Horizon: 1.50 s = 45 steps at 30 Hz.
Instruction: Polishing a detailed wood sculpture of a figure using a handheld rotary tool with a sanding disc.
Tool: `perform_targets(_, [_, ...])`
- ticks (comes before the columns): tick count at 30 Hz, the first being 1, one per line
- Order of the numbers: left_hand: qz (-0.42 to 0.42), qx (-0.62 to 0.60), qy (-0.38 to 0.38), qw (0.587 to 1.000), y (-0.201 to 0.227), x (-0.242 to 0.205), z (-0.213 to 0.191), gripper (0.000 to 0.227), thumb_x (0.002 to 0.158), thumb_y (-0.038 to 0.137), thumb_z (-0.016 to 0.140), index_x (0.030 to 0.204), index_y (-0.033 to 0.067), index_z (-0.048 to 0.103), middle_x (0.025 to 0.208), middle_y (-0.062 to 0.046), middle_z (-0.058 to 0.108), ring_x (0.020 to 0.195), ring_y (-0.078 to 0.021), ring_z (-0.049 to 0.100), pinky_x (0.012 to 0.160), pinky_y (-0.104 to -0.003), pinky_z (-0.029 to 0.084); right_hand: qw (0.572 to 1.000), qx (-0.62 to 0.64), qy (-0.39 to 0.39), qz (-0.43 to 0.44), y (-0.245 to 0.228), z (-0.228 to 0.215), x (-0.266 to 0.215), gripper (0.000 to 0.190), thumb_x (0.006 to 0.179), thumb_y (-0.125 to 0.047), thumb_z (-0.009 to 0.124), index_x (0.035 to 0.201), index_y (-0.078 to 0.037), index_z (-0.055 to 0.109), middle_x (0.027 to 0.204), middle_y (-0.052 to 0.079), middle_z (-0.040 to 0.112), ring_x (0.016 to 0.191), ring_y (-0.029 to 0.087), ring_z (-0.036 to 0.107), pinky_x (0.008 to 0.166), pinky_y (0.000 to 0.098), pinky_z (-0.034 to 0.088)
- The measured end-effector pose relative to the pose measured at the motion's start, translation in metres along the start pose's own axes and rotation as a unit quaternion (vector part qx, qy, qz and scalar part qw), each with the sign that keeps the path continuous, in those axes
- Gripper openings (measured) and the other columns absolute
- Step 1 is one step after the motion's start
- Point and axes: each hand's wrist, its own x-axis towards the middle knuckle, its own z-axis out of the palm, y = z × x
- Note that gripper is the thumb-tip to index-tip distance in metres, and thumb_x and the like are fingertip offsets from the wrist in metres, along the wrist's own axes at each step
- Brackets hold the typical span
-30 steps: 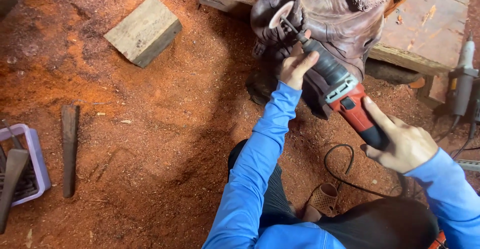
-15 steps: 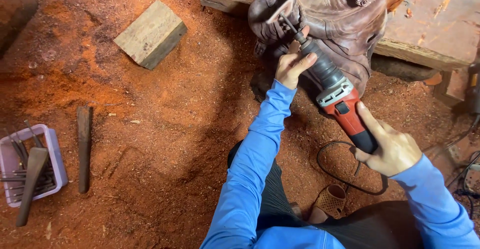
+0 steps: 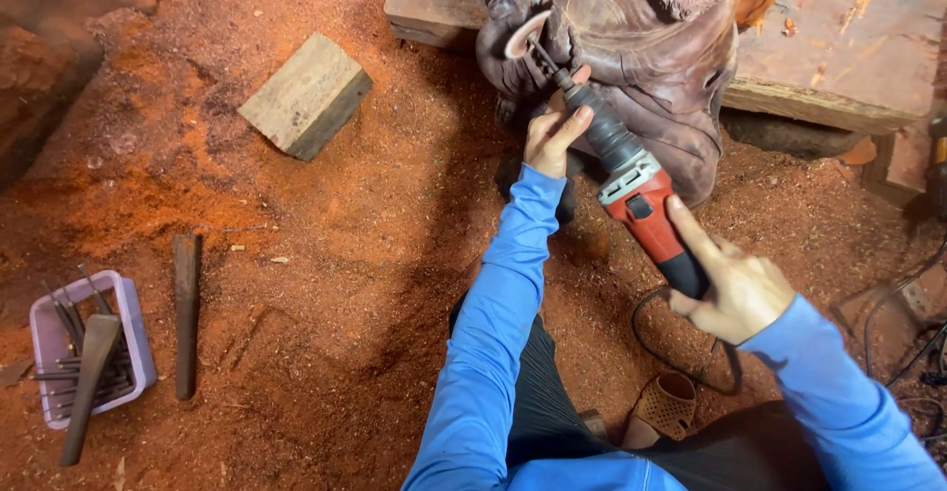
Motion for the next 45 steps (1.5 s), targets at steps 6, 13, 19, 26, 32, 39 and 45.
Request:
perform_targets(6, [-0.004, -0.024, 0.124, 0.992, 0.102, 0.001, 0.041, 0.030, 0.082, 0.030, 0.081, 0.071, 0.0026, 0.076, 0.072, -0.010, 0.071, 0.073, -0.0153, 0.067, 0.076, -0.025, 0.055, 0.994, 0.100, 0.020, 0.039, -0.032, 0.014, -0.004, 0.119, 0.073, -0.034, 0.082, 0.168, -0.026, 0.011, 0.109, 0.033, 0.069, 0.091, 0.052, 0.074, 0.081, 0.0578, 0.064])
perform_targets(13, [0.010, -0.069, 0.124, 0.990, 0.075, 0.001, 0.023, 0.024, 0.081, 0.022, 0.083, 0.077, -0.0003, 0.078, 0.082, -0.013, 0.074, 0.081, -0.0182, 0.070, 0.081, -0.028, 0.057, 0.988, 0.125, 0.011, 0.089, -0.049, 0.026, -0.008, 0.122, 0.071, -0.036, 0.082, 0.167, -0.034, 0.009, 0.118, 0.031, 0.068, 0.095, 0.051, 0.074, 0.081, 0.0573, 0.065])
perform_targets(19, [0.010, -0.093, 0.071, 0.993, 0.022, 0.002, 0.005, 0.026, 0.090, 0.020, 0.079, 0.092, -0.0062, 0.079, 0.138, -0.020, 0.064, 0.127, -0.0345, 0.060, 0.112, -0.042, 0.045, 0.987, 0.134, 0.030, 0.085, -0.052, 0.030, -0.009, 0.121, 0.069, -0.036, 0.084, 0.167, -0.031, 0.013, 0.120, 0.031, 0.067, 0.095, 0.052, 0.073, 0.079, 0.0584, 0.065])
perform_targets(26, [0.010, -0.020, 0.055, 0.998, 0.037, 0.003, 0.010, 0.028, 0.090, 0.023, 0.079, 0.092, -0.0046, 0.079, 0.136, -0.017, 0.064, 0.127, -0.0302, 0.060, 0.116, -0.040, 0.042, 0.980, 0.164, 0.042, 0.100, -0.054, 0.046, -0.005, 0.123, 0.068, -0.040, 0.084, 0.167, -0.037, 0.012, 0.126, 0.028, 0.065, 0.101, 0.051, 0.071, 0.086, 0.0576, 0.062])
perform_targets(32, [0.014, 0.161, 0.049, 0.986, 0.012, 0.008, -0.005, 0.031, 0.089, 0.027, 0.083, 0.094, -0.0038, 0.079, 0.135, -0.015, 0.061, 0.126, -0.0290, 0.058, 0.118, -0.043, 0.038, 0.921, 0.369, 0.074, 0.098, -0.069, 0.068, -0.007, 0.128, 0.065, -0.033, 0.088, 0.167, -0.036, 0.010, 0.120, 0.028, 0.068, 0.101, 0.050, 0.071, 0.080, 0.0550, 0.061])
perform_targets(39, [-0.011, 0.313, 0.129, 0.941, 0.032, 0.022, -0.014, 0.029, 0.084, 0.025, 0.087, 0.084, -0.0025, 0.080, 0.143, -0.022, 0.055, 0.130, -0.0431, 0.056, 0.119, -0.049, 0.040, 0.863, 0.503, 0.039, 0.024, -0.061, 0.044, 0.005, 0.126, 0.066, -0.034, 0.088, 0.165, -0.042, 0.010, 0.116, 0.028, 0.071, 0.098, 0.049, 0.072, 0.079, 0.0540, 0.062])
perform_targets(45, [-0.050, 0.371, 0.163, 0.913, 0.034, 0.036, -0.029, 0.029, 0.081, 0.029, 0.091, 0.092, 0.0047, 0.082, 0.131, -0.014, 0.067, 0.119, -0.0332, 0.066, 0.109, -0.039, 0.051, 0.832, 0.552, -0.001, -0.055, -0.040, 0.030, 0.015, 0.127, 0.069, -0.033, 0.088, 0.166, -0.038, 0.006, 0.116, 0.027, 0.070, 0.099, 0.049, 0.071, 0.078, 0.0574, 0.061])
